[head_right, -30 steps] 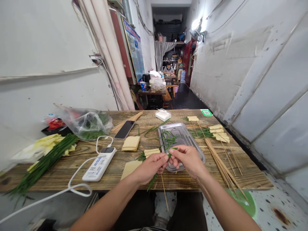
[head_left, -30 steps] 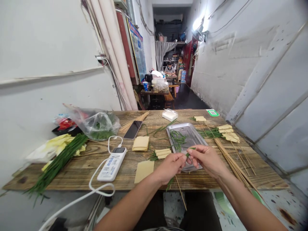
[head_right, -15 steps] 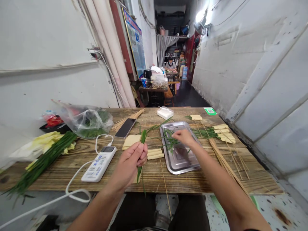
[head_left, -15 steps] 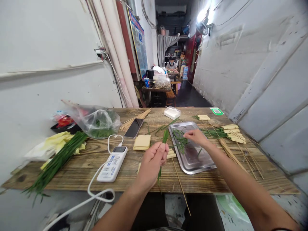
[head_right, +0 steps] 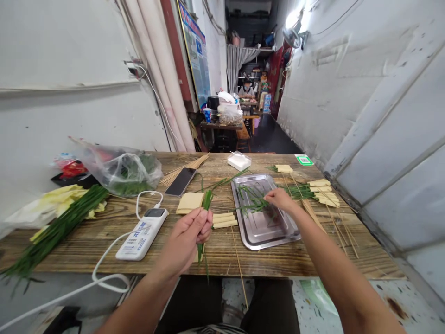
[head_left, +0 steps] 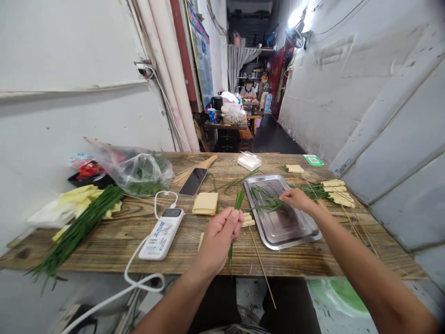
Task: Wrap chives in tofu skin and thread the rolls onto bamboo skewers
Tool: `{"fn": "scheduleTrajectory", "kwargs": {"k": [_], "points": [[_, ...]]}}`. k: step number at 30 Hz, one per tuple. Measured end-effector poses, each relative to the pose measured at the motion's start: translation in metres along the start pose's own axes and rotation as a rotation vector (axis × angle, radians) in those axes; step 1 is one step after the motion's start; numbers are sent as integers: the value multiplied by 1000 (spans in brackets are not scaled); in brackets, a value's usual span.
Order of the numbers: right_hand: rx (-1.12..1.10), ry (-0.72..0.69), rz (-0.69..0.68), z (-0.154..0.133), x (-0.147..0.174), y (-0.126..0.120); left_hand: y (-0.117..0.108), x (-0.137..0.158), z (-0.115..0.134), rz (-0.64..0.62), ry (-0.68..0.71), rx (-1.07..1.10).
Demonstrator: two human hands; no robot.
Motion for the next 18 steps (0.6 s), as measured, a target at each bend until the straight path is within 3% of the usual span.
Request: {"fn": "scheduleTrajectory", "kwargs": {"k": [5, 8, 10, 12, 14, 18], "points": [[-260, 23, 62, -8, 13, -11, 2, -7, -5, 7, -7, -17], [-402, 18, 122, -33, 21, -10, 5, -11, -9, 1, -52, 26], [-517, -47, 232, -56, 33, -5, 9, -13, -15, -37, -140, 119], [-501, -205, 398, -79, 51, 3, 16, -14, -22, -60, -244, 210], [-232, -464, 526, -98, 73, 12, 23, -14, -29, -52, -338, 278], [345, -1076, 543, -113, 105, 25, 33, -11, -35, -44, -497, 359]]}}
Point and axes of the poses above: each hand's wrist, its own x-axis away from the middle knuckle, its own y-axis out of the palm, z = x × y, the point moved 1 cm from there along -x, towards the middle knuckle, and after that the axes turned 6 degrees about -y, right-handed, at the moved point
